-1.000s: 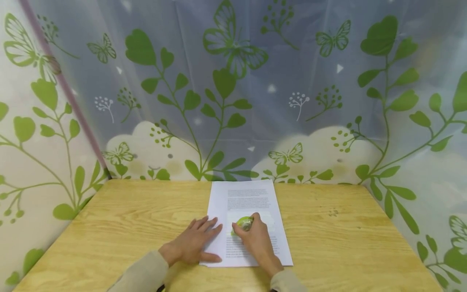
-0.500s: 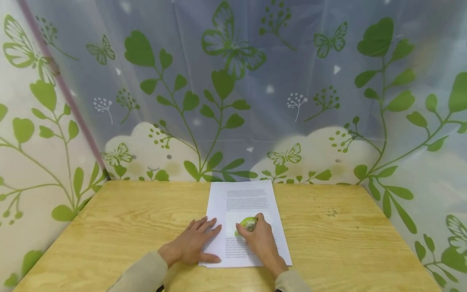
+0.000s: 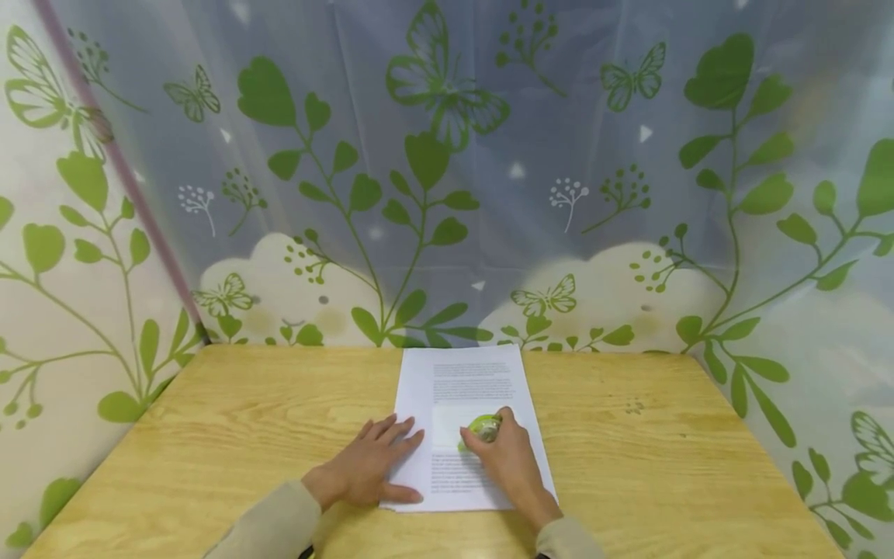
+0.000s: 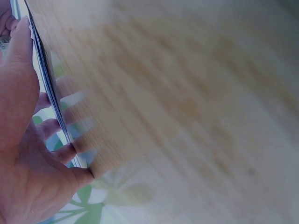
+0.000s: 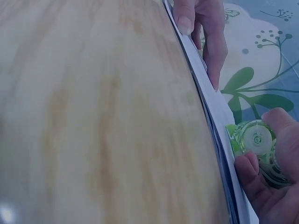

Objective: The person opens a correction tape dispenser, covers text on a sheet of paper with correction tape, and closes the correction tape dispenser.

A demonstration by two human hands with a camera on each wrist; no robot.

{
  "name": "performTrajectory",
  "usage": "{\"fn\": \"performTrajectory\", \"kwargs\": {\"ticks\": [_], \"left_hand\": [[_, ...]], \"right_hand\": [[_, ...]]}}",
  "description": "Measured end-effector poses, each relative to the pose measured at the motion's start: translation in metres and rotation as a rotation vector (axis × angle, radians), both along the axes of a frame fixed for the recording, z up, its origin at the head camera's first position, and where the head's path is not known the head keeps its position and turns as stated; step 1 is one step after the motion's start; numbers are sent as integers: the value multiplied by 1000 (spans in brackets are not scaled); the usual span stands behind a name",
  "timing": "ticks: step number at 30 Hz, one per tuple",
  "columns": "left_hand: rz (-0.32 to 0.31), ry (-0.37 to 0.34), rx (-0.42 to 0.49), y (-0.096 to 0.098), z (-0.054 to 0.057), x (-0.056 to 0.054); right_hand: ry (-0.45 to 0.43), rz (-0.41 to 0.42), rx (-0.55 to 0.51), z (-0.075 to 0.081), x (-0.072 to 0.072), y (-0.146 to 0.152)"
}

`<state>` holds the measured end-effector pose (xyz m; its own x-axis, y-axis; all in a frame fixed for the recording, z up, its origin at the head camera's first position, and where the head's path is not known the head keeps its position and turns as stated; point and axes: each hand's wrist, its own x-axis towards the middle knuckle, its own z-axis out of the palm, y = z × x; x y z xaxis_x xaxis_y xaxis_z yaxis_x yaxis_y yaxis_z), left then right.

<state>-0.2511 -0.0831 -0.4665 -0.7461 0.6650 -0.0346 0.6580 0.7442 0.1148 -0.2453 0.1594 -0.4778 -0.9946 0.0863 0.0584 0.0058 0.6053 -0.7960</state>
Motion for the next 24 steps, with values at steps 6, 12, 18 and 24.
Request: {"fn": "performTrajectory", "kwargs": {"ticks": [6,12,18,24], "left_hand": [[7,-2,1,1,-1,0],[10,-5,5,0,0,0],[19,-16,8,0,1,2],[16,-16,7,0,0,1]], "right_hand": [[1,-12,9,0,0,7],[14,-15,1,-1,-1,10],[-5,-9,-2,-4,-1,13],[-17,-15,-24,-2,1,14]]}}
